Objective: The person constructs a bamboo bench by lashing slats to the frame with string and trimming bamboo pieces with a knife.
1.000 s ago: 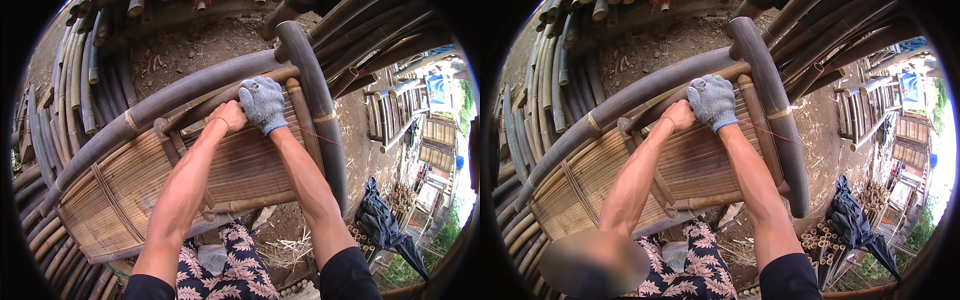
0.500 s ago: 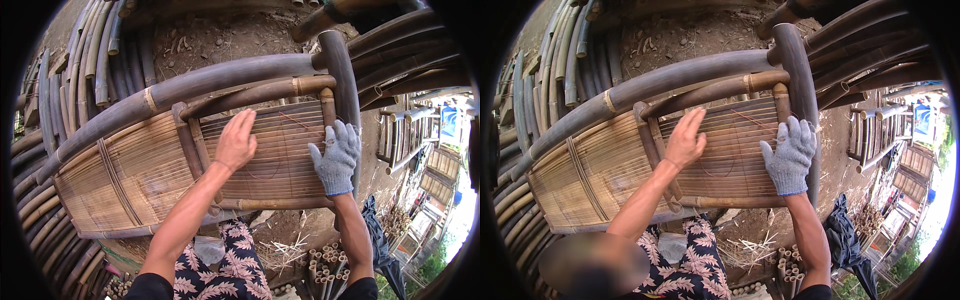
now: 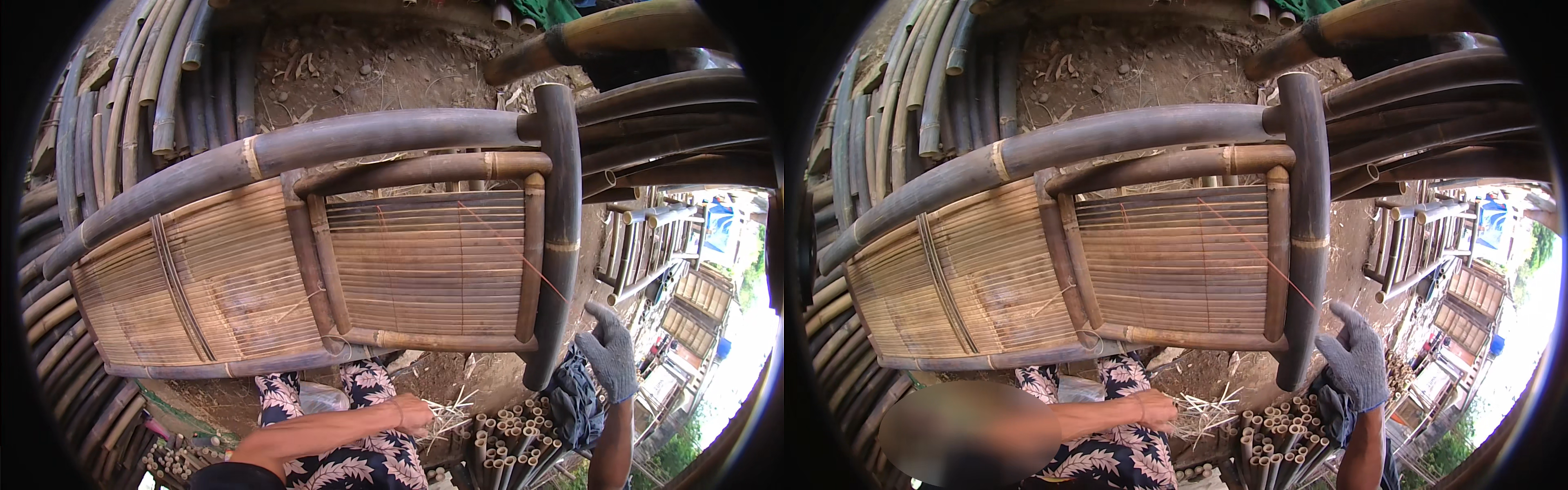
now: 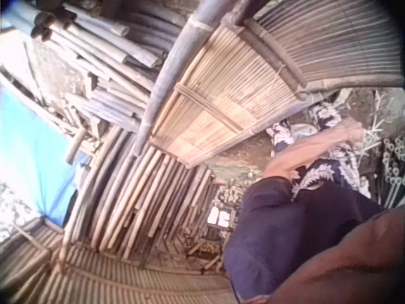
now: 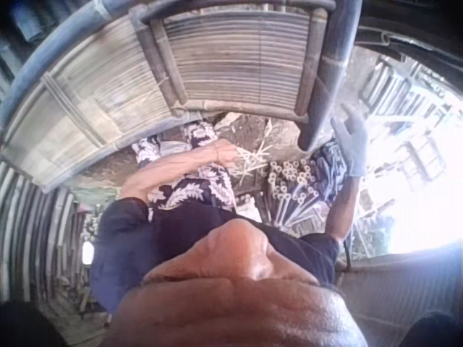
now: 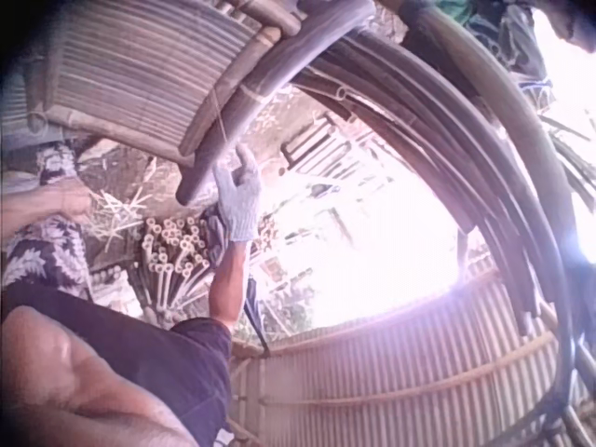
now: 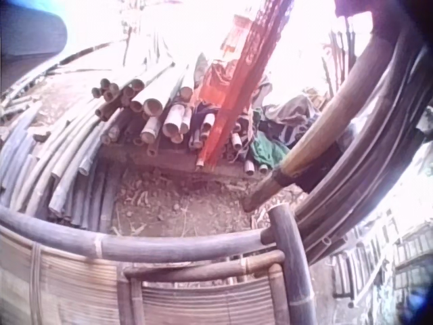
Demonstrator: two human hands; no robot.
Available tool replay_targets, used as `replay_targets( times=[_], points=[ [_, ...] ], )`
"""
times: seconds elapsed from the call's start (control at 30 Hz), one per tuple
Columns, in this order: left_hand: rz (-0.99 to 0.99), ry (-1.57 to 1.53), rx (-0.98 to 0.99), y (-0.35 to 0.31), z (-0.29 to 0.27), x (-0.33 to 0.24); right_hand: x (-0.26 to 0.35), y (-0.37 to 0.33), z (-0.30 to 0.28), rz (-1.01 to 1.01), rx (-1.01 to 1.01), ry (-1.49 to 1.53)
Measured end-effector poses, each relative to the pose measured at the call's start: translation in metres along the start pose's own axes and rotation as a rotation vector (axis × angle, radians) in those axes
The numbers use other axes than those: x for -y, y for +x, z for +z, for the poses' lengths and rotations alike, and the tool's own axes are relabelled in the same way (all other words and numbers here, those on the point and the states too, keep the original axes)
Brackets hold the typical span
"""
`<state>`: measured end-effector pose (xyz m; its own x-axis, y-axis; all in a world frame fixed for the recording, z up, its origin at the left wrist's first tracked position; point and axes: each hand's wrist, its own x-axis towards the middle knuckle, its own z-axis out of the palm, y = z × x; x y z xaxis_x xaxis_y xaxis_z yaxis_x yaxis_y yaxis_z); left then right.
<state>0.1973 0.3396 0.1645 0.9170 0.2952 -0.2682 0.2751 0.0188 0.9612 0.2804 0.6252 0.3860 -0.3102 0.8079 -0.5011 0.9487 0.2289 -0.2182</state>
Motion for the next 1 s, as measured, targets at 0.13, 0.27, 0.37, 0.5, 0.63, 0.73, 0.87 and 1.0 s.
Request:
replay_targets(
  times=[0.13,0.27,0.37,0.5,0.63,0.73,0.87,1.0],
  points=[
    [-0.178,0.063,-1.595,-0.052,-0.11,0.002,0.002,-0.04,-0.018,-0.26,-0.075,-0.221],
    [0.1,0.329,-1.684,-0.072,-0.241,0.004,0.053,-0.064,-0.044,-0.577,-0.212,-0.411],
    [-0.157,-0.225,-1.731,-0.074,-0.263,0.034,0.055,-0.033,-0.041,-0.335,-0.722,-0.076],
    [-0.425,-0.07,-1.889,-0.082,-0.248,0.104,0.058,0.105,0.008,-0.436,-0.679,0.212],
    [-0.449,0.139,-1.687,-0.07,-0.241,0.125,0.064,0.185,0.107,-0.436,-0.698,-0.647],
    [-0.426,0.069,-1.556,-0.078,-0.252,0.127,0.08,0.191,0.149,-0.419,-0.546,-0.814],
    [-0.43,-0.002,-1.376,-0.092,-0.261,0.133,0.116,0.194,0.18,-0.193,-0.387,-0.573],
    [-0.47,-0.043,-1.267,-0.087,-0.274,0.141,0.145,0.203,0.2,-0.057,-0.227,-0.395]
  ],
)
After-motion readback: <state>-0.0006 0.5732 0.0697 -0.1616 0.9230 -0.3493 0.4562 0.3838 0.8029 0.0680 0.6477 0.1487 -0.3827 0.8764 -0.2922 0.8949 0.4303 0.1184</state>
